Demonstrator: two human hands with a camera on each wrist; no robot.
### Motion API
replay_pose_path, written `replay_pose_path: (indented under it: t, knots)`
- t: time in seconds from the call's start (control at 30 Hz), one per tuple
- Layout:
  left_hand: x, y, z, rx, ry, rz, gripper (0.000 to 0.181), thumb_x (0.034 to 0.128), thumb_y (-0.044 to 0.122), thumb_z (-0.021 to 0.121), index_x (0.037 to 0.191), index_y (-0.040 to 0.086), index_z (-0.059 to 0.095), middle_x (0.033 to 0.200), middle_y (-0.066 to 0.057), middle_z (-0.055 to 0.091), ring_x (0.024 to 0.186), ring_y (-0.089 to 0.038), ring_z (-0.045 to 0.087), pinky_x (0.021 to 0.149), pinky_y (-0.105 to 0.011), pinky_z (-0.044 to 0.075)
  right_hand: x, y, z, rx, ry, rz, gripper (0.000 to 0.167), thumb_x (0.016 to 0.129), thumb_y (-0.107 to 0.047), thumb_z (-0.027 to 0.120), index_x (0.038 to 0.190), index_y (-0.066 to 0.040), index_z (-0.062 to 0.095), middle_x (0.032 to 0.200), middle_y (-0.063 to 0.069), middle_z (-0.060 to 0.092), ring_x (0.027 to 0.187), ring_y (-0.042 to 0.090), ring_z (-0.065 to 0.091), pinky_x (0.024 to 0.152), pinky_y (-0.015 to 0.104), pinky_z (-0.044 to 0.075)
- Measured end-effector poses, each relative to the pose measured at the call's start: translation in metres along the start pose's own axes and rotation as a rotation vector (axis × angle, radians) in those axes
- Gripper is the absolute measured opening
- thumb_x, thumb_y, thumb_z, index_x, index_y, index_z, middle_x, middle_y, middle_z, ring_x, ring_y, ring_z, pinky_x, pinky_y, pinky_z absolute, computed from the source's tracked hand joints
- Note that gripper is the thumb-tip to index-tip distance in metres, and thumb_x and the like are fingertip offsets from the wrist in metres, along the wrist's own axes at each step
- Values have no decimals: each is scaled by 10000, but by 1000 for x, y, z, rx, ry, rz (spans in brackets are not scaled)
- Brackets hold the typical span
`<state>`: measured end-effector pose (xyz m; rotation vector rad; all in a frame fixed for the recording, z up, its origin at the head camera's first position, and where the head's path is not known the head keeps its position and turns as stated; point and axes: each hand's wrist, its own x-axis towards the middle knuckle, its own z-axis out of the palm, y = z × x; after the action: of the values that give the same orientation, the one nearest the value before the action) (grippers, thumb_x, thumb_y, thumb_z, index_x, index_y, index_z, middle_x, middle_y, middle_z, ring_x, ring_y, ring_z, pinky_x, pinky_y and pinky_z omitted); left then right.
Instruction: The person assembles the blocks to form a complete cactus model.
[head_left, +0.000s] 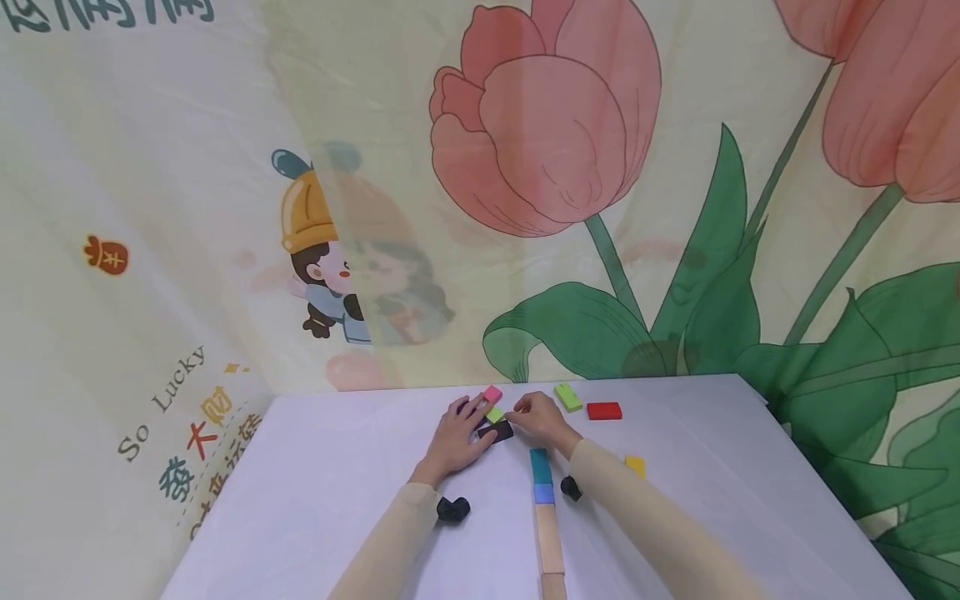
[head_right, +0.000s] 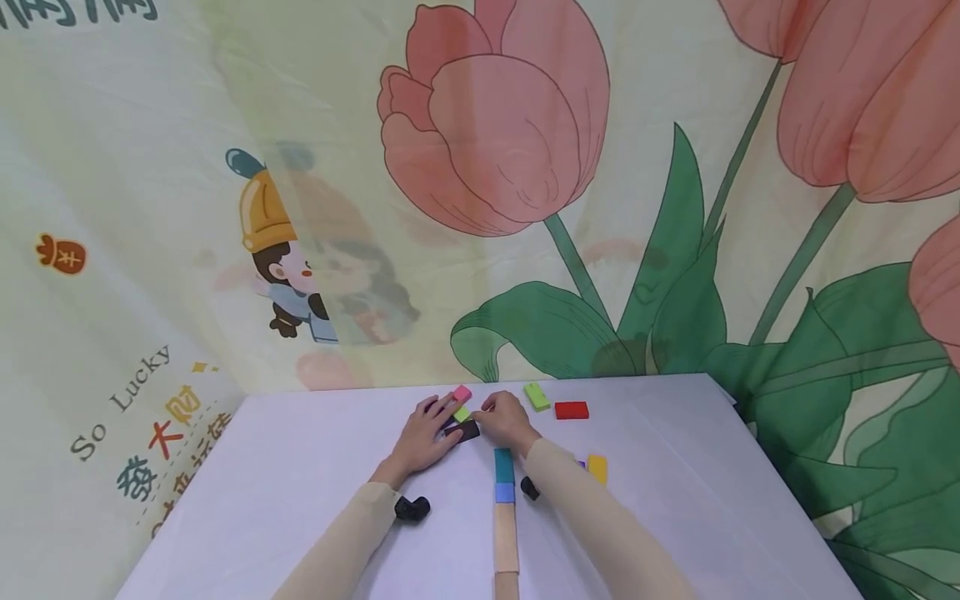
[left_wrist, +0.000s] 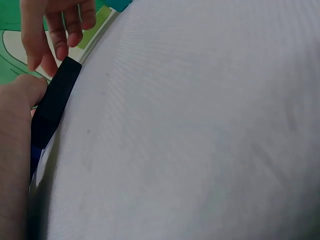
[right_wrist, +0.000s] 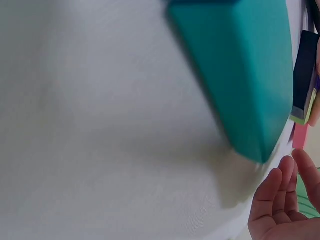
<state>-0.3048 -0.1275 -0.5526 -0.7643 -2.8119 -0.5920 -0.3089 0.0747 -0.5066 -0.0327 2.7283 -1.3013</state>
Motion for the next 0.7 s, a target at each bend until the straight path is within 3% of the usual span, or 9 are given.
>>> replay_pose_path:
  t: [0.4,0.6,0.7]
  knots:
    - [1,-1,8,36,-13,-13,630,973,526,475,1522,225,401,1588,-33,330,1435,-328,253,1111,-560,299,10,0,5,47,27,38,280,942,-237,661,1069,14,668,1014,116,620,920,256,557,831,410,513]
    - [-1,-2,10,52,52,19,614,980,546,455,1483,195,466,1551,-66,387,1395,-355,304,1065,-576,346,19,1,-1,25,62,31,274,957,-231,642,1092,7,661,999,112,619,901,250,561,809,388,516]
    - [1,-5,9,56,56,20,606,977,531,472,1485,200,463,1550,-71,387,1396,-355,302,1067,-575,344,25,3,-6,16,74,29,273,964,-219,633,1111,9,657,1021,118,617,914,250,558,817,388,519]
